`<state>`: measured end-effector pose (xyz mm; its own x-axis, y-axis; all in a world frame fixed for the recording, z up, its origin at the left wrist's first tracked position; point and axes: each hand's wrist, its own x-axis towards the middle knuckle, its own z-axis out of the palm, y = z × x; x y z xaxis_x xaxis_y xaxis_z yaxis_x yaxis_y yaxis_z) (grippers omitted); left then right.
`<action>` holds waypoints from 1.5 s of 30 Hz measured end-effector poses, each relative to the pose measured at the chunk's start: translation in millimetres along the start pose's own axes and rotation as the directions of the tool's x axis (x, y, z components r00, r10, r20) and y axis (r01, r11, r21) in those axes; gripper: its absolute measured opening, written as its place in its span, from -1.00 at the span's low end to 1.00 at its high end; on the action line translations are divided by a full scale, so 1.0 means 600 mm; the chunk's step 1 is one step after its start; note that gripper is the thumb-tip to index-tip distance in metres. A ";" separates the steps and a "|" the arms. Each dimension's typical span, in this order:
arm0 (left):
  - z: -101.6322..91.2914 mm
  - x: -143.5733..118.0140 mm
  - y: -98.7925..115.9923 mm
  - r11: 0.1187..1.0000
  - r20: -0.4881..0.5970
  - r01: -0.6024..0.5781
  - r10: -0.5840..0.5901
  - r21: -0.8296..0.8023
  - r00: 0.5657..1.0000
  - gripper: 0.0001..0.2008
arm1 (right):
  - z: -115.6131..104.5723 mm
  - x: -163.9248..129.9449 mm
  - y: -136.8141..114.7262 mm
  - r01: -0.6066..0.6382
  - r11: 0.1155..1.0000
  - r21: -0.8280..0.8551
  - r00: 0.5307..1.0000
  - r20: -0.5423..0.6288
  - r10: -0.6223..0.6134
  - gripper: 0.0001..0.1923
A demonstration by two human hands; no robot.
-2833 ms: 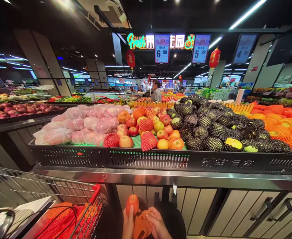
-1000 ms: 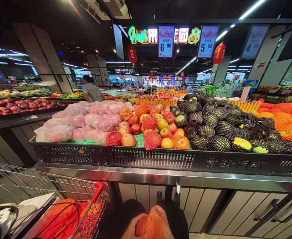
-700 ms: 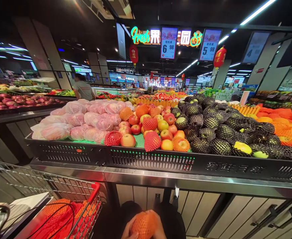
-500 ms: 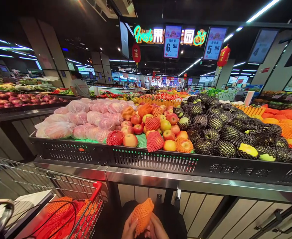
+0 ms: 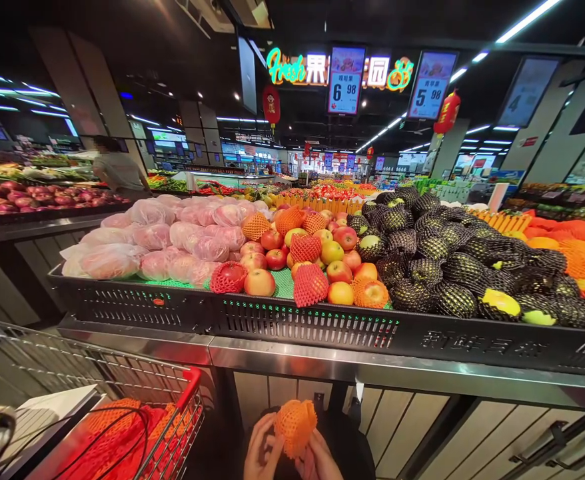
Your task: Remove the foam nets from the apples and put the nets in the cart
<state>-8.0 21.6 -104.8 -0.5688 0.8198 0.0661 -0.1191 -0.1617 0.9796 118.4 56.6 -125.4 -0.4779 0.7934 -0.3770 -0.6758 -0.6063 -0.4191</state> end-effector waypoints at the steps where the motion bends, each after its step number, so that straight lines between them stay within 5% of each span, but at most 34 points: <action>1: -0.002 0.001 0.000 0.999 -0.015 -0.028 0.028 0.028 0.999 -0.55 | 0.000 0.000 -0.002 -0.012 1.000 0.007 1.000 0.026 0.011 -0.64; 7: -0.001 0.007 0.019 0.981 0.157 0.175 -0.160 -0.083 0.974 -0.52 | 0.000 -0.009 -0.010 -0.016 0.998 0.059 0.982 0.190 0.004 -0.56; 11: 0.000 0.010 0.030 0.955 0.299 0.270 -0.224 -0.123 0.928 -0.55 | -0.006 -0.013 -0.013 -0.013 0.999 0.033 0.983 0.183 0.007 -0.47; 17: -0.019 0.030 0.017 0.964 0.510 0.264 -0.217 -0.021 0.832 -0.59 | 0.001 -0.013 -0.017 0.053 0.997 0.064 0.988 0.142 -0.062 -0.45; 22: -0.034 0.039 -0.015 0.982 0.429 0.162 -0.188 0.098 0.883 -0.59 | 0.008 -0.010 -0.012 0.018 0.997 0.074 0.996 0.089 -0.025 -0.41; 25: -0.035 0.026 -0.030 0.971 0.281 -0.099 0.035 0.218 0.959 -0.52 | 0.014 -0.008 -0.003 0.066 0.997 0.043 0.995 0.071 -0.069 -0.42; 27: -0.034 0.017 -0.032 0.920 0.305 -0.272 0.182 0.283 0.935 -0.40 | 0.017 -0.007 0.005 0.080 0.997 -0.024 0.993 0.087 -0.078 -0.47; 29: -0.034 0.016 -0.025 0.882 0.420 -0.353 0.205 0.313 0.884 -0.33 | 0.018 -0.005 0.011 0.089 0.990 -0.112 0.992 0.096 -0.078 -0.50; 32: -0.039 0.027 -0.004 0.882 0.524 -0.365 0.168 0.298 0.835 -0.27 | 0.017 -0.004 0.015 0.091 0.981 -0.174 0.995 0.054 -0.083 -0.50; 34: -0.042 0.035 0.009 0.898 0.519 -0.338 0.153 0.282 0.841 -0.29 | 0.015 -0.007 0.015 0.081 0.986 -0.144 0.997 0.023 -0.079 -0.49; 40: -0.024 0.029 0.025 0.914 0.300 -0.224 0.120 0.339 0.946 -0.39 | 0.021 -0.021 0.005 0.101 0.988 -0.119 0.981 0.176 -0.079 -0.48; 45: -0.003 0.011 0.010 0.917 0.121 -0.271 0.245 0.294 0.962 -0.31 | 0.032 -0.020 0.000 0.128 0.981 -0.143 0.967 0.238 -0.092 -0.59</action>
<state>-13.9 25.3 -99.1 -0.4775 0.8156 0.3267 0.2844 -0.2084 0.9358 113.3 48.4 -104.8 -0.5337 0.8358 -0.1291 -0.6446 -0.5009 -0.5777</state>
